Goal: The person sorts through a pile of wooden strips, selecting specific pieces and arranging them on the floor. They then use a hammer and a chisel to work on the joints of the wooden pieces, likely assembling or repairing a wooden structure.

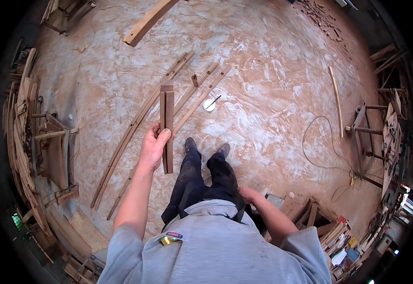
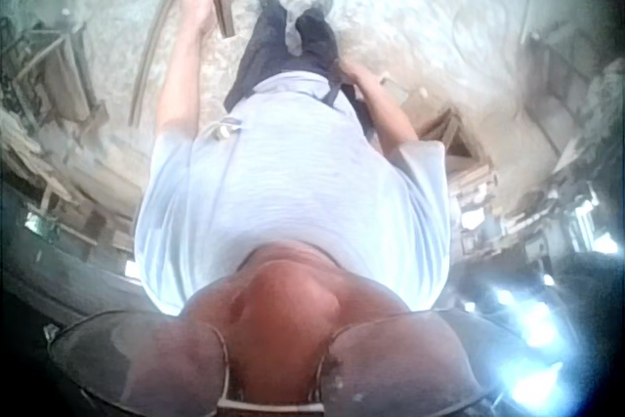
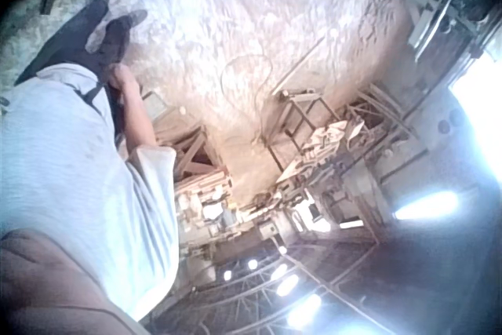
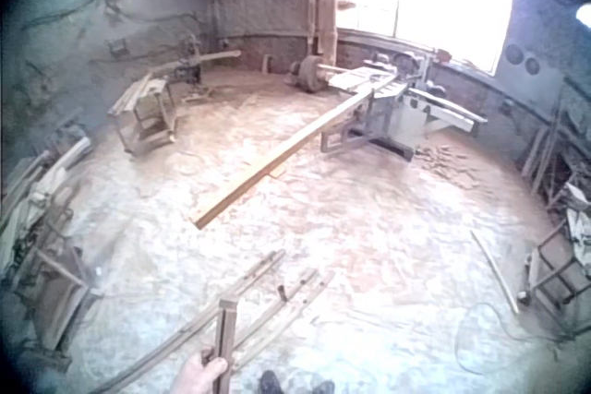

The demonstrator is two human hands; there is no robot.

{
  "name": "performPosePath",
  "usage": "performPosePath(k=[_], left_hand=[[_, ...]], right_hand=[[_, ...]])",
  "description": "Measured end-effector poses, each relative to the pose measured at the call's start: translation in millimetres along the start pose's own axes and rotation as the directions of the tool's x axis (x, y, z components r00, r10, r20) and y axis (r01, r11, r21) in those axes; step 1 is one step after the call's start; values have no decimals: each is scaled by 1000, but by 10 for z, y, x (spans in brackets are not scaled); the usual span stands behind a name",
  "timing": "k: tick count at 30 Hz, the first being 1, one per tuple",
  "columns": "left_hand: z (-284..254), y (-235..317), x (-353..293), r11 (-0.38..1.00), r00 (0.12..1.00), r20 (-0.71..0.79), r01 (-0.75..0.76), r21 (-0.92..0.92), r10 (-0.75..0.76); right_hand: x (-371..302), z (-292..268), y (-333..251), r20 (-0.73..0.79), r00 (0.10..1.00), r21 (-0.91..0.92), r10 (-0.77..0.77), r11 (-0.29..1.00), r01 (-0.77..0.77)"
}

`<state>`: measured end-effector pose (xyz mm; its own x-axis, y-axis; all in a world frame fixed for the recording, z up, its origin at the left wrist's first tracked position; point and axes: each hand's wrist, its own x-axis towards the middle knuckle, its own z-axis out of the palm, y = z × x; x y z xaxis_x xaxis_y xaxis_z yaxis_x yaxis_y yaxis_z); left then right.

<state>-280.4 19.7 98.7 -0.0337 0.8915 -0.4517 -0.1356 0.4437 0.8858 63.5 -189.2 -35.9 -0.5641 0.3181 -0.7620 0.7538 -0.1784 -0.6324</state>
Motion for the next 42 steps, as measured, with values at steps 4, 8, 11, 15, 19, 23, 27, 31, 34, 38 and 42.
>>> performPosePath(k=[4, 8, 11, 15, 19, 23, 27, 31, 34, 38, 42], left_hand=[[-45, 19, 56, 1000, 999, 47, 24, -1, -24], [-66, 40, 84, 999, 999, 25, 39, 31, -40], [-62, 65, 163, 995, 997, 48, 51, 88, -55], [-69, 34, 214, 996, 997, 52, 43, 81, -48], [-90, 43, 213, 996, 996, 70, 45, 75, -51], [-100, 49, 197, 996, 995, 74, 65, 55, -69], [-133, 29, 181, 998, 995, 85, 45, 44, -49], [-125, 50, 126, 997, 995, 65, 73, -9, -72], [-125, 65, 99, 994, 994, 62, 98, -55, -95], [-165, 68, 32, 993, 996, 32, 81, -88, -78], [-235, 55, -52, 985, 997, 4, 79, -156, -80]], right_hand=[[269, 322, 337, -24, 999, -48, -43, 998, 42], [261, 209, 105, -12, 1000, 5, 19, 1000, -19], [259, 195, 85, -2, 1000, -11, 31, 999, -31], [338, 199, 122, 16, 998, -38, -61, 997, 62], [257, 65, -40, -9, 1000, -12, -4, 1000, 4], [275, 108, 2, -10, 1000, 32, 23, 999, -23], [287, 82, 54, 26, 1000, -23, 0, 1000, 0], [272, 41, 0, 43, 999, -47, -21, 999, 23], [286, 48, 60, 36, 999, -118, -16, 993, 20], [170, -102, -126, 20, 997, -91, 79, 993, -76], [3, -428, -478, 40, 975, -96, 217, 973, -212]])
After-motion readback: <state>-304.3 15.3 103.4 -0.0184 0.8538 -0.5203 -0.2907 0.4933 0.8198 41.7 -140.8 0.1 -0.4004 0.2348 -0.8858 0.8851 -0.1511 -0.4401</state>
